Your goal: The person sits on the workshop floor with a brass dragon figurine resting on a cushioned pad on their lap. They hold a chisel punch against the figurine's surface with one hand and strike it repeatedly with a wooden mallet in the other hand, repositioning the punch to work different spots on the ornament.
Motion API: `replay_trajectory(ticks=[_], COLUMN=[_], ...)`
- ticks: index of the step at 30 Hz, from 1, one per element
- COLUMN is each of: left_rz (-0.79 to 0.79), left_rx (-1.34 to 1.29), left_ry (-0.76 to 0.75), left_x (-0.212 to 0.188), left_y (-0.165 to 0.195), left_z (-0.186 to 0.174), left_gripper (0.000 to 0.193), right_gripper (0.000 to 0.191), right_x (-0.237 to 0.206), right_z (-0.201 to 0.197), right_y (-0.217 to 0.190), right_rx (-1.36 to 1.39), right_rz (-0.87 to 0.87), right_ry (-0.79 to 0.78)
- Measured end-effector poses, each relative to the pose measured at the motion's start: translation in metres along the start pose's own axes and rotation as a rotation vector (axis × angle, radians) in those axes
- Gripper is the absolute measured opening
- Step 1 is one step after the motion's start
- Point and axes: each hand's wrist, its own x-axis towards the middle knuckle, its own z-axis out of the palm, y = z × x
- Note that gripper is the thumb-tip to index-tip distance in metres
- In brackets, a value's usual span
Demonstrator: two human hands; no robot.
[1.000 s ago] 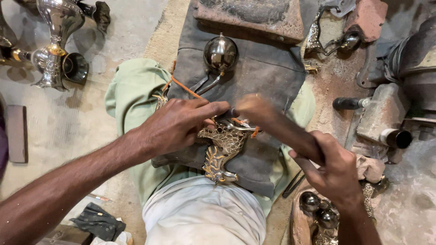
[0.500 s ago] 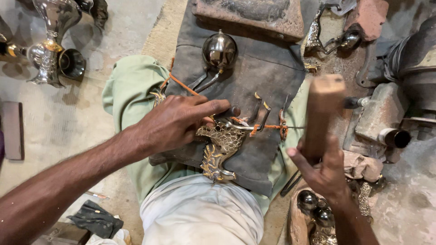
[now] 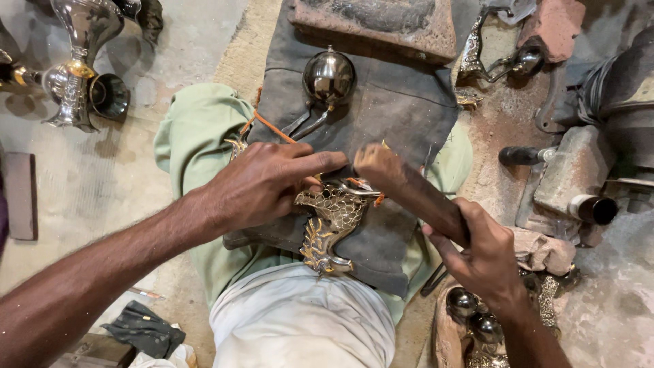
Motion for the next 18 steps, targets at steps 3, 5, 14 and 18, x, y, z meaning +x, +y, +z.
replay_trajectory(ticks=[3,5,14,18], left_rz=[0.046,0.004,-0.048,-0.09], left_rx=[0.012,0.023,-0.238,-0.135], left_ry=[0.032,-0.005,0.158,0.142], left_x=[0.001,0.0,-0.005,-0.001], left_y=[0.001,0.002,0.009,0.014], left_z=[-0.001,0.0,0.0,-0.002], left_gripper=[0.061,0.059,0.048,0.047], right_gripper=[0.042,0.045,0.055,0.049], right_x=[-0.001,0.0,0.011,0.016], right_z=[0.004,0.006,0.011,0.01], right_y=[0.0,-0.002,-0.005,0.004], right_rx=[0.202,0.074,0.192,0.232], right_rz=[0.602,0.238,0.237,0.194], right_ry=[-0.114,-0.069,-0.085,-0.123])
